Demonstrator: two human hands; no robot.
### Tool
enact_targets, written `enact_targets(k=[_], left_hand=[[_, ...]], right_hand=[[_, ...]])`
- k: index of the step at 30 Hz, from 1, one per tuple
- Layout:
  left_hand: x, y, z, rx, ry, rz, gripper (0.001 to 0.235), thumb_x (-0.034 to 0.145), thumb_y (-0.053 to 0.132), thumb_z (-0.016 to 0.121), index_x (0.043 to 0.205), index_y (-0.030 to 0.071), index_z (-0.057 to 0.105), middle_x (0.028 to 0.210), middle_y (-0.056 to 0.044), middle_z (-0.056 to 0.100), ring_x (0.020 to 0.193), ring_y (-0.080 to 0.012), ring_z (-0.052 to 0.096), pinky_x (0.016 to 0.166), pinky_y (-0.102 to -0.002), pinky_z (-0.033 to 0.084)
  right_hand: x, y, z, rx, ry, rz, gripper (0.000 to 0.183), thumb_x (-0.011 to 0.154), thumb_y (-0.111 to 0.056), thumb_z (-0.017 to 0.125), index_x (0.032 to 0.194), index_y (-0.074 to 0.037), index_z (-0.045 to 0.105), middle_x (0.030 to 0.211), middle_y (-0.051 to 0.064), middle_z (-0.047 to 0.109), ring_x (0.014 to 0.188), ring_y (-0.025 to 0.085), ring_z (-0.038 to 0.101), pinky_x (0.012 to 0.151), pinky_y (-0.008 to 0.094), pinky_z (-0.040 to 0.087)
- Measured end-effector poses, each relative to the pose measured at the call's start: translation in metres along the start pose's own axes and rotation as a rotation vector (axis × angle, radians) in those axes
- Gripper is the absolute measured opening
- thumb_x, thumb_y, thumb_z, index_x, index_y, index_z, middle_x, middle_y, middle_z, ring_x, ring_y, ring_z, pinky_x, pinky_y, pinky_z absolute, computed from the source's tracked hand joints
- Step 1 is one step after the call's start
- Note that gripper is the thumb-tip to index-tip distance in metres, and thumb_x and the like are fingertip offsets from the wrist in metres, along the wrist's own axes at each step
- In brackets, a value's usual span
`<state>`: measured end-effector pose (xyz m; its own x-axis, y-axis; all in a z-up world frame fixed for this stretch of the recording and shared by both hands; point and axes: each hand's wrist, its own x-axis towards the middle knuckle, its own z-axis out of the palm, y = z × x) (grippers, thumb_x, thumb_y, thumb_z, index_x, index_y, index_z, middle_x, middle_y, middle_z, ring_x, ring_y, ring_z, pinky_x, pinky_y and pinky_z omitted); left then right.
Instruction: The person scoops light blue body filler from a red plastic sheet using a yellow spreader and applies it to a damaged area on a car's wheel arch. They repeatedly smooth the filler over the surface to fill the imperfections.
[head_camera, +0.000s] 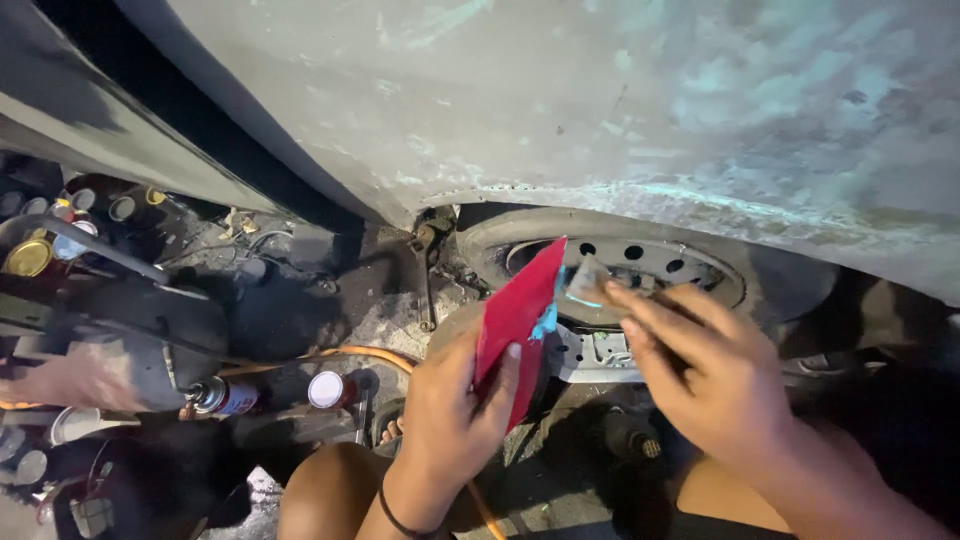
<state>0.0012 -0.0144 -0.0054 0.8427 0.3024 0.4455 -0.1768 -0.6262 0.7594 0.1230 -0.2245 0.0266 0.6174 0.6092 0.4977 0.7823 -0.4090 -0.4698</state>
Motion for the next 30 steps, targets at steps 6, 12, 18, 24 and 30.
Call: enact_targets(k=[6, 12, 18, 24, 30], left_hand=[[0.001, 0.01, 0.004, -0.004, -0.021, -0.012, 0.029, 0.102, 0.021, 0.056, 0.121, 0.001, 0.066, 0.075, -0.009, 0.065, 0.06, -0.024, 0.059, 0.055, -0.036, 0.047], [-0.006, 0.008, 0.009, -0.089, 0.129, -0.016, 0.019, 0.101, 0.017, 0.058, 0.086, 0.005, 0.059, 0.067, -0.004, 0.055, 0.051, -0.018, 0.049, 0.048, -0.033, 0.041], [-0.01, 0.008, 0.01, -0.144, 0.24, -0.139, 0.022, 0.102, 0.023, 0.059, 0.085, 0.009, 0.058, 0.064, -0.001, 0.047, 0.055, -0.0156, 0.042, 0.053, -0.033, 0.035], [-0.012, 0.001, 0.012, -0.323, 0.31, -0.23, 0.019, 0.101, 0.022, 0.061, 0.089, 0.007, 0.06, 0.072, 0.003, 0.051, 0.066, -0.0092, 0.043, 0.059, -0.029, 0.038], [-0.01, -0.009, 0.01, -0.35, 0.378, -0.286, 0.02, 0.1, 0.023, 0.064, 0.096, 0.003, 0.063, 0.072, 0.0, 0.057, 0.065, -0.0088, 0.047, 0.055, -0.029, 0.04]], right_hand=[[0.0, -0.011, 0.015, -0.084, 0.076, -0.028, 0.029, 0.095, -0.006, 0.072, 0.124, -0.004, 0.074, 0.109, 0.011, 0.07, 0.062, 0.015, 0.059, 0.057, 0.029, 0.045], [-0.009, -0.02, 0.027, -0.075, -0.071, 0.002, 0.023, 0.097, -0.013, 0.064, 0.117, -0.007, 0.071, 0.095, 0.008, 0.063, 0.062, 0.028, 0.057, 0.055, 0.04, 0.044], [-0.015, -0.028, 0.03, -0.138, -0.145, -0.016, 0.047, 0.098, -0.013, 0.06, 0.144, -0.022, 0.062, 0.099, 0.002, 0.059, 0.063, 0.023, 0.057, 0.059, 0.035, 0.048], [-0.02, -0.022, 0.032, -0.224, -0.266, -0.026, 0.049, 0.094, -0.016, 0.063, 0.142, -0.024, 0.063, 0.091, 0.004, 0.053, 0.053, 0.026, 0.059, 0.051, 0.039, 0.051], [-0.024, -0.012, 0.031, -0.27, -0.505, 0.065, 0.055, 0.089, -0.025, 0.066, 0.143, -0.033, 0.06, 0.093, 0.005, 0.052, 0.052, 0.033, 0.062, 0.048, 0.046, 0.053]])
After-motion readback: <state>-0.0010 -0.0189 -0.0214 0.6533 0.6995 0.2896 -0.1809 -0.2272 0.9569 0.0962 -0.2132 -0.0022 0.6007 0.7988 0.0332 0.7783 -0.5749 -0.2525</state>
